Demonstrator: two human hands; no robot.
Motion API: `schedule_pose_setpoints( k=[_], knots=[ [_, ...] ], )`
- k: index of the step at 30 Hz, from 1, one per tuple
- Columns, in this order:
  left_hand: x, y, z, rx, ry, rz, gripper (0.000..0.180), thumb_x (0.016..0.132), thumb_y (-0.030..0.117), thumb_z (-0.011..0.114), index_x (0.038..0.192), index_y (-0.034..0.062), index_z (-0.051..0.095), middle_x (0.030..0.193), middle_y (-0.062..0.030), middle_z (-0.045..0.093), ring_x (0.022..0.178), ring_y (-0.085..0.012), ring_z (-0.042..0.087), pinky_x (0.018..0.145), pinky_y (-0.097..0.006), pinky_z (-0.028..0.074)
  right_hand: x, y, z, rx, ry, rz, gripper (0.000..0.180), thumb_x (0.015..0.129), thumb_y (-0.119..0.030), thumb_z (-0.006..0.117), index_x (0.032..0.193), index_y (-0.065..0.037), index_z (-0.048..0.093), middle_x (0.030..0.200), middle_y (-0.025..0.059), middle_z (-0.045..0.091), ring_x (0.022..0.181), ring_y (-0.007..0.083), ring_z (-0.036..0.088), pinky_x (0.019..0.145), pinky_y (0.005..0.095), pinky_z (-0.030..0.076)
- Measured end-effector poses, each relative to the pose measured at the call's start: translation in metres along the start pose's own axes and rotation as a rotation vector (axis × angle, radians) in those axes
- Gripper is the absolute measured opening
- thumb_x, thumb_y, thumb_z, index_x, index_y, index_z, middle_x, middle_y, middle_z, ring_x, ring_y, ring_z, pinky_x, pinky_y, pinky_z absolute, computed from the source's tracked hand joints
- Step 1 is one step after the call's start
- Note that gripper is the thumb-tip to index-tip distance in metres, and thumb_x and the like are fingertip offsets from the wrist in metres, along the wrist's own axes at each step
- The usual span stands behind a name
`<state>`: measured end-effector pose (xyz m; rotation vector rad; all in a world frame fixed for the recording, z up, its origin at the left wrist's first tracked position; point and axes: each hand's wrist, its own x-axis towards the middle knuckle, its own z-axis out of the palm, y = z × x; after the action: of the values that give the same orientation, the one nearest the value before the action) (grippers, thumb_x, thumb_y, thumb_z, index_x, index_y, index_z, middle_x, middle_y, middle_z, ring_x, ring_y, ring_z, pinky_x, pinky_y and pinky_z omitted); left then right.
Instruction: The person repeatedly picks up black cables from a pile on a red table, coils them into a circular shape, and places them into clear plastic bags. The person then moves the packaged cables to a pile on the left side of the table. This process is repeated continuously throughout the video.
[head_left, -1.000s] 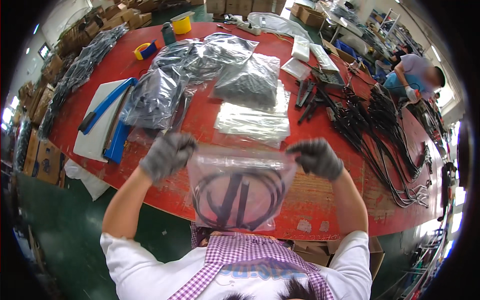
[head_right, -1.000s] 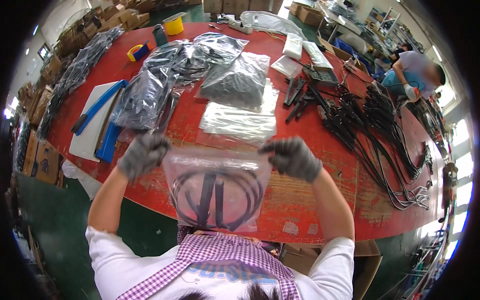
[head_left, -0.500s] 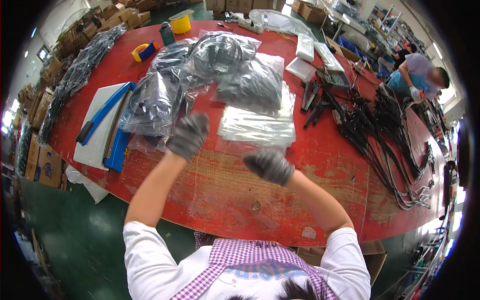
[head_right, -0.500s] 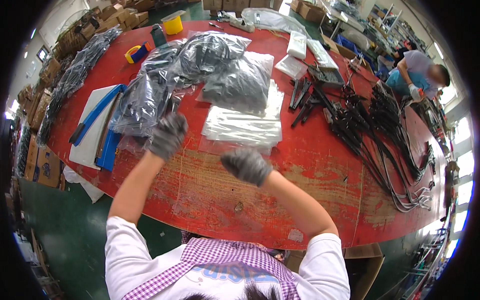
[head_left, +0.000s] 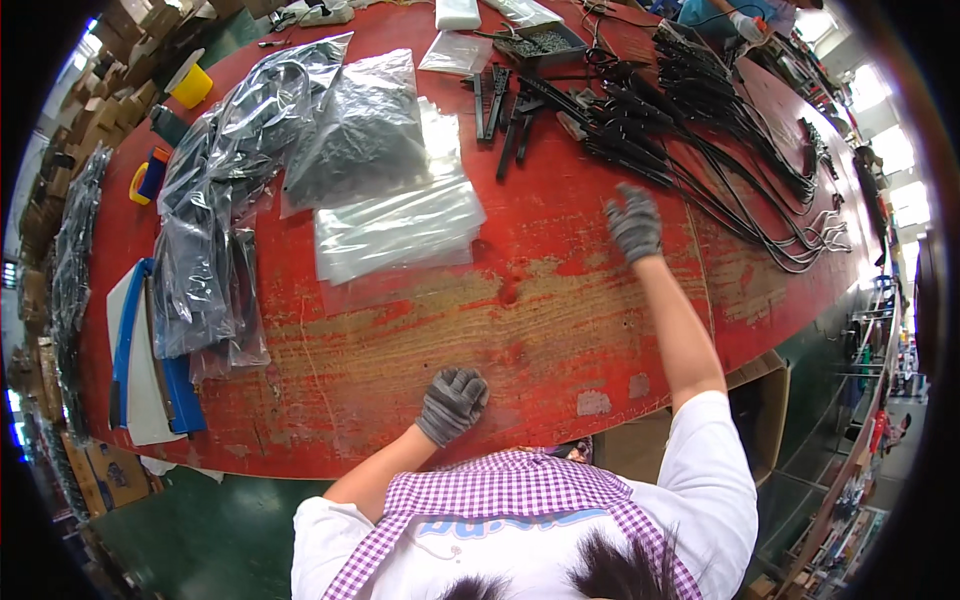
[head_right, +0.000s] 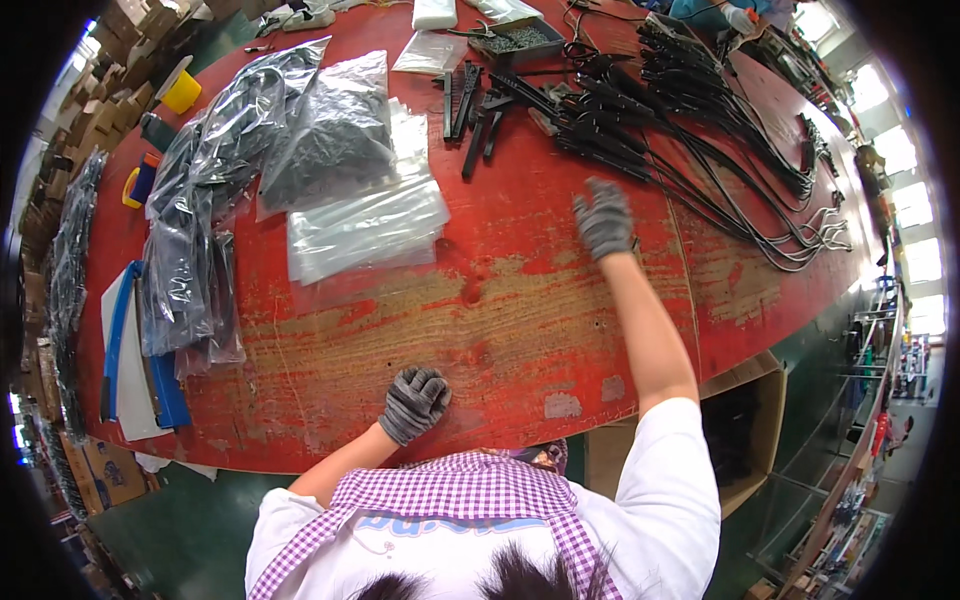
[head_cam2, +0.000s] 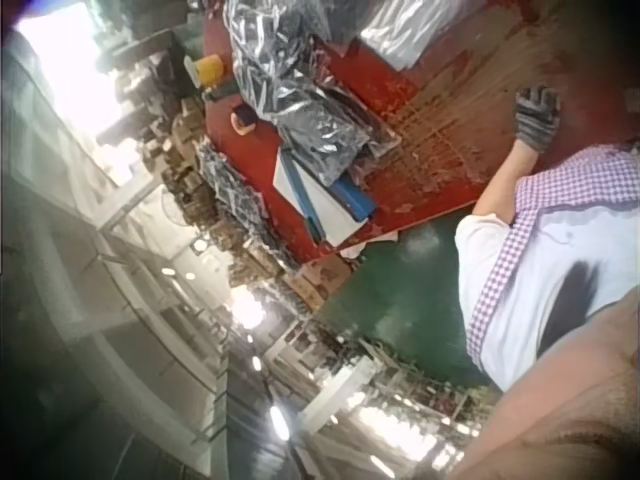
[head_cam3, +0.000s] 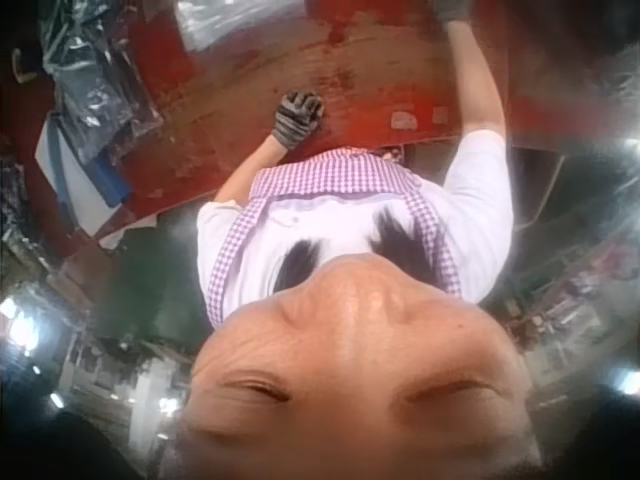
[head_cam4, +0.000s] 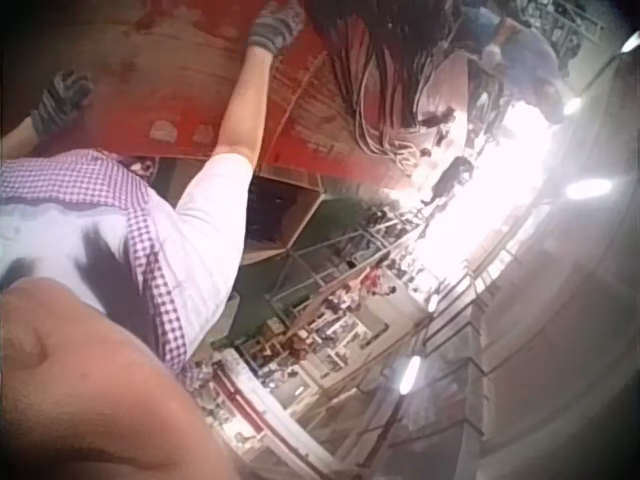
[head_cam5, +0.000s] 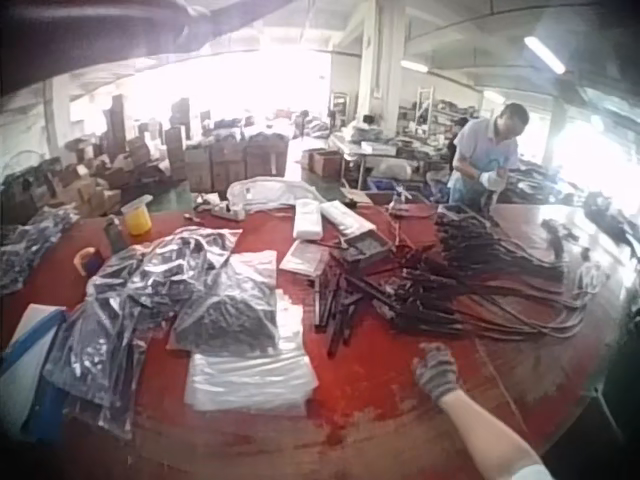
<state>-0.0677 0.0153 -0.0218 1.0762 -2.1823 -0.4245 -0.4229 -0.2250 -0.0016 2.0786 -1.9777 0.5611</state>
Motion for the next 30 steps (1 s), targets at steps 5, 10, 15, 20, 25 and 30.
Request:
schedule_pose_setpoints(
  k=[5, 10, 15, 20, 25, 30],
  knots=[
    [0.0, -0.004, 0.002, 0.029, -0.003, -0.005, 0.018, 0.068, 0.009, 0.065, 0.081, 0.0091, 0.052, 0.08, -0.0087, 0.056, 0.07, -0.0278, 0.055, 0.062, -0.039, 0.046, 0.073, 0.06, 0.006, -0.271, -0.095, 0.336, 0.061, 0.077, -0.042, 0.06, 0.126, -0.009, 0.044, 0.132, 0.0154, 0.042, 0.121, 0.0289, 0.042, 0.102, 0.0423, 0.033],
    [0.003, 0.001, 0.0, 0.057, 0.006, -0.015, 0.017, 0.069, 0.01, 0.064, 0.08, 0.0099, 0.052, 0.078, -0.0078, 0.055, 0.068, -0.0279, 0.054, 0.06, -0.039, 0.044, 0.09, 0.066, -0.016, -0.232, -0.463, 0.365, 0.082, 0.07, -0.049, 0.067, 0.132, -0.007, 0.034, 0.136, 0.016, 0.036, 0.126, 0.0289, 0.037, 0.101, 0.0434, 0.034],
    [0.003, 0.002, 0.003, 0.09, -0.009, -0.025, 0.017, 0.068, 0.011, 0.065, 0.081, 0.0103, 0.053, 0.078, -0.0082, 0.056, 0.069, -0.0279, 0.055, 0.06, -0.039, 0.044, 0.044, 0.095, -0.035, -0.269, -0.503, 0.549, 0.082, 0.07, -0.052, 0.066, 0.13, -0.005, 0.036, 0.133, 0.0166, 0.039, 0.122, 0.0276, 0.041, 0.097, 0.0404, 0.038],
    [0.006, 0.004, 0.003, 0.067, -0.011, -0.003, 0.017, 0.068, 0.009, 0.063, 0.082, 0.0088, 0.052, 0.08, -0.0093, 0.056, 0.069, -0.0288, 0.055, 0.06, -0.04, 0.045, 0.006, 0.121, -0.051, -0.295, -0.519, 0.248, 0.053, 0.072, -0.05, 0.065, 0.106, -0.01, 0.057, 0.106, 0.0131, 0.06, 0.098, 0.0275, 0.058, 0.083, 0.0404, 0.045],
    [0.013, 0.003, -0.001, 0.003, -0.044, -0.081, 0.017, 0.069, 0.009, 0.065, 0.083, 0.0084, 0.055, 0.075, -0.0092, 0.056, 0.068, -0.0275, 0.056, 0.064, -0.036, 0.047, -0.048, 0.069, -0.119, 0.076, -0.736, 0.188, 0.043, 0.074, -0.047, 0.063, 0.093, -0.008, 0.057, 0.08, 0.0134, 0.065, 0.074, 0.032, 0.062, 0.067, 0.0397, 0.048],
    [0.114, 0.032, -0.023, -0.398, 0.072, -0.282, 0.006, 0.08, 0.006, 0.059, 0.086, 0.0049, 0.058, 0.079, -0.0082, 0.061, 0.074, -0.0166, 0.058, 0.068, -0.031, 0.048, -0.091, -0.046, -0.186, 0.215, -0.567, -0.13, 0.033, 0.074, -0.04, 0.064, 0.082, -0.008, 0.059, 0.072, 0.0137, 0.062, 0.07, 0.0322, 0.061, 0.061, 0.0416, 0.048]
  ],
)
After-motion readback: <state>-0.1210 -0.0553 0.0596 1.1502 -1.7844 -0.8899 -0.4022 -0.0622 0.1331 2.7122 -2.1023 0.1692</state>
